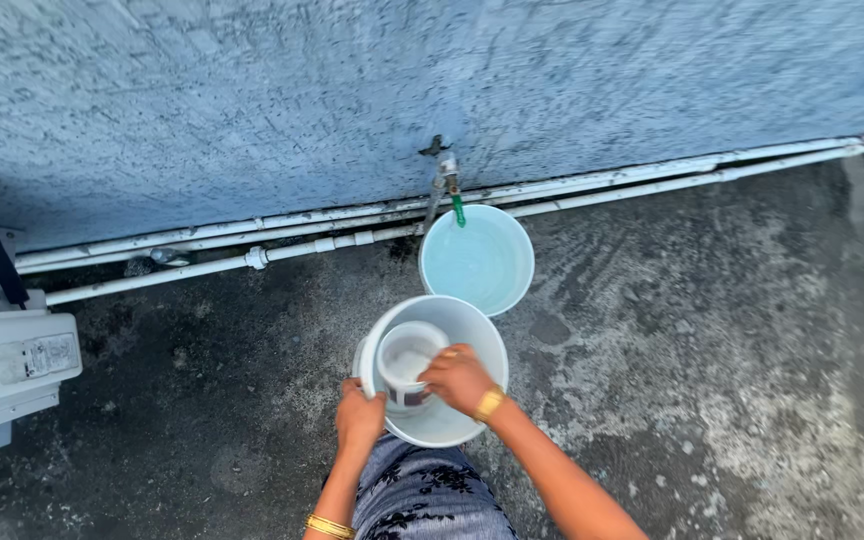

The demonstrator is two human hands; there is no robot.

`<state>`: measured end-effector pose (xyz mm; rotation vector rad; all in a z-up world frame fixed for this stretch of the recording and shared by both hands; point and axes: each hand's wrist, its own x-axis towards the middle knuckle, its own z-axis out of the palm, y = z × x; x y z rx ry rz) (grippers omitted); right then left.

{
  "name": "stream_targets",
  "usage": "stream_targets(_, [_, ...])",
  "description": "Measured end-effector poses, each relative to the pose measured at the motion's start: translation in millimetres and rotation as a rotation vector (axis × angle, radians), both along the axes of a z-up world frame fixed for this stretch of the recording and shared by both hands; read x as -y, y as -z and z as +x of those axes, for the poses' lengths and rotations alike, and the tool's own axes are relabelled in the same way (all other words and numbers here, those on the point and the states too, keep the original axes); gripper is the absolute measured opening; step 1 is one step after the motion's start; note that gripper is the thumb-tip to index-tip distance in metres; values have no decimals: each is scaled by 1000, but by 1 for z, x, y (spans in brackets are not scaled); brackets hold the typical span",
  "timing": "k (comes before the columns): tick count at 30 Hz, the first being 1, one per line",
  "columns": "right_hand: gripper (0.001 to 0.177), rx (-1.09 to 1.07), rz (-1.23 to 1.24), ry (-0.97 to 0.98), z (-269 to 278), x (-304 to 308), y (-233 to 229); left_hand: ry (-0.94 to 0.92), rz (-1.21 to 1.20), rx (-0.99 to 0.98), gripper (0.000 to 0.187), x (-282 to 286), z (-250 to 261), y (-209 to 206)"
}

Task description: The person fills a container with water from a tap, carries it across a rooftop garden, and pours the water into potted plants.

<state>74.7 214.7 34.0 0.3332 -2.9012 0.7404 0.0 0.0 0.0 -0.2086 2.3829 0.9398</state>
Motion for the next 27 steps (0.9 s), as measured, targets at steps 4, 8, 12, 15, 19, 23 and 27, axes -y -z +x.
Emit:
stream_targets(4, [21, -320, -125, 266, 14, -54, -6, -118, -49, -37, 68, 20, -33, 34])
stream_targets(8, [14, -352, 48, 633, -36, -111, 78, -199, -58, -201, 71, 42, -61, 74])
stream_targets(12, [24, -251, -59, 818, -98, -162, 183, -284, -67, -203, 71, 55, -88, 106])
stream_targets(15, [30, -200, -133, 908, -108, -178, 231, -299, 21, -284, 67, 55, -99, 117])
stream_targets(19, [60, -312, 153, 1117, -104, -175, 257, -402, 179, -148, 58, 37, -109, 109])
stream_targets(23, [69, -22, -18, 1591, -88, -178, 276, -430, 358, -156, 55, 15, -116, 106])
stream_targets(27, [63, 287, -1191, 1515, -85, -190, 302, -366, 395, -220, 54, -3, -122, 108])
